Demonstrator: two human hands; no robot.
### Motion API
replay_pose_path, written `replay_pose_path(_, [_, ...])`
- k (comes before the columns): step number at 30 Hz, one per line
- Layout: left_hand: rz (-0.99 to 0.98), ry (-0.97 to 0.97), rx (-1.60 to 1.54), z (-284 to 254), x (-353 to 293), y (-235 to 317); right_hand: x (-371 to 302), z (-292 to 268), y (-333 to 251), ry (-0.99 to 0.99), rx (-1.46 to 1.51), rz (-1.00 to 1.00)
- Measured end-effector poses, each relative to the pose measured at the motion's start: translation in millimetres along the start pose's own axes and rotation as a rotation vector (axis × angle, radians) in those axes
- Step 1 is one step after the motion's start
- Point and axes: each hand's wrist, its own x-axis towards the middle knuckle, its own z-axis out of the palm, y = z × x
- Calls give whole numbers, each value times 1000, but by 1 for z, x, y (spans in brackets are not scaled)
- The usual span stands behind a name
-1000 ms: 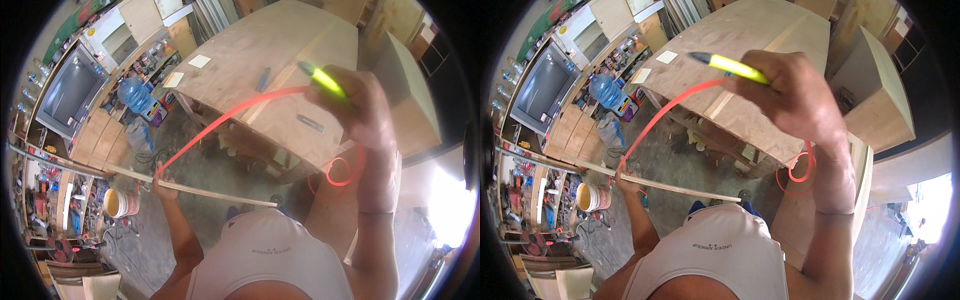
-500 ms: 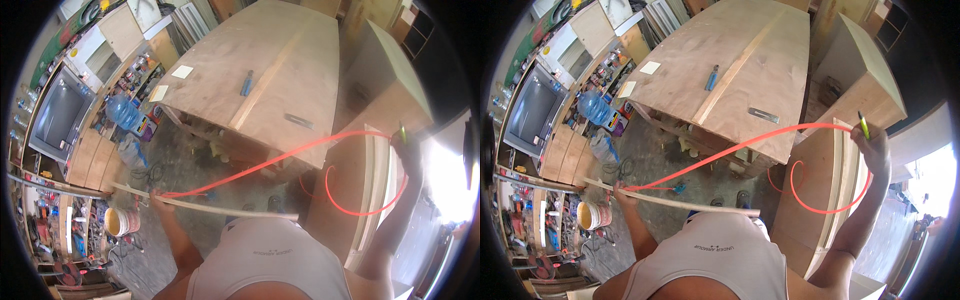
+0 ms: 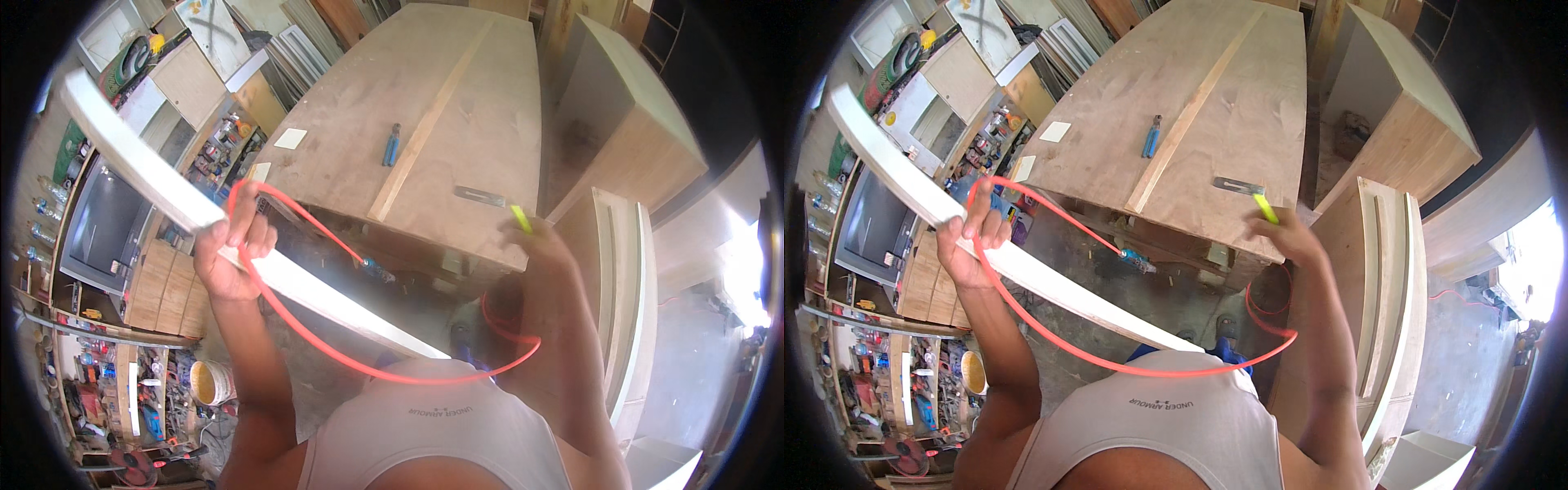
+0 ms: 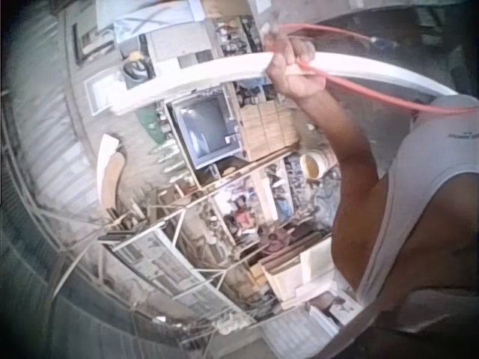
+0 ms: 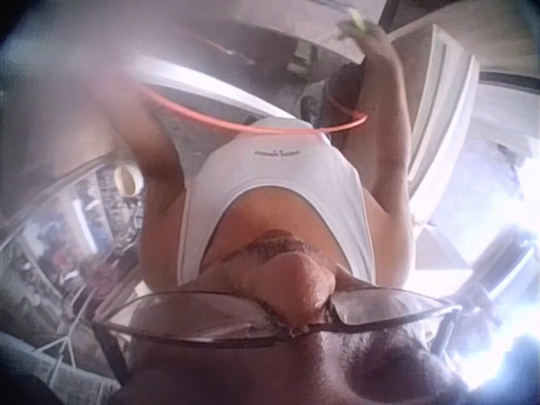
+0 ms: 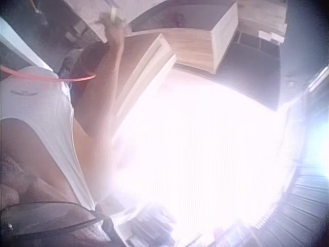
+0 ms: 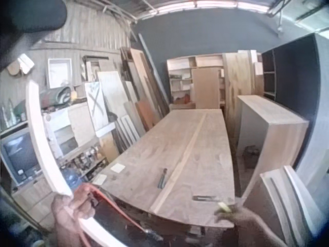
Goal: The person assembles a wooden cabinet by positioning trim pieces, marking them with a marker, and securing them with a nail gun. The person also uses a hand saw to cut a wooden strip and attaches it to the cabinet structure.
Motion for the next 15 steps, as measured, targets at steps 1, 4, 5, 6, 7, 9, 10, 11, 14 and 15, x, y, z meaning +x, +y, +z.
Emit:
replay_pose_path(1, [-22, -78, 12, 24, 16, 7, 24, 16, 16, -45, 25, -98])
replay_pose_path(4, [-67, -181, 40, 64, 43, 19, 58, 91, -31, -116, -219, -225])
replay_pose_path(5, [-82, -220, 48, 78, 51, 25, 76, 118, -33, -119, -187, -248])
replay_pose_path(6, [-81, -205, 46, 90, 55, 29, 84, 138, -51, -180, -166, -215])
replay_pose_path(7, [-77, -203, 57, 98, 54, 37, 84, 161, -77, -218, -88, -190])
replay_pose_path(9, [-93, -278, 2, 115, 70, 28, 122, 179, -57, -127, -66, -325])
replay_pose_path(10, [-95, -287, 21, 120, 67, 42, 129, 199, -73, -98, -48, -375])
replay_pose_path(11, [-102, -304, 24, 119, 67, 52, 135, 215, -82, -57, -37, -412])
replay_pose_path(14, [-38, -330, 86, 118, 64, 85, 145, 226, -100, -167, -127, -397])
replay_pose_path(15, [2, -303, 56, 116, 62, 89, 142, 228, -101, -150, -124, -430])
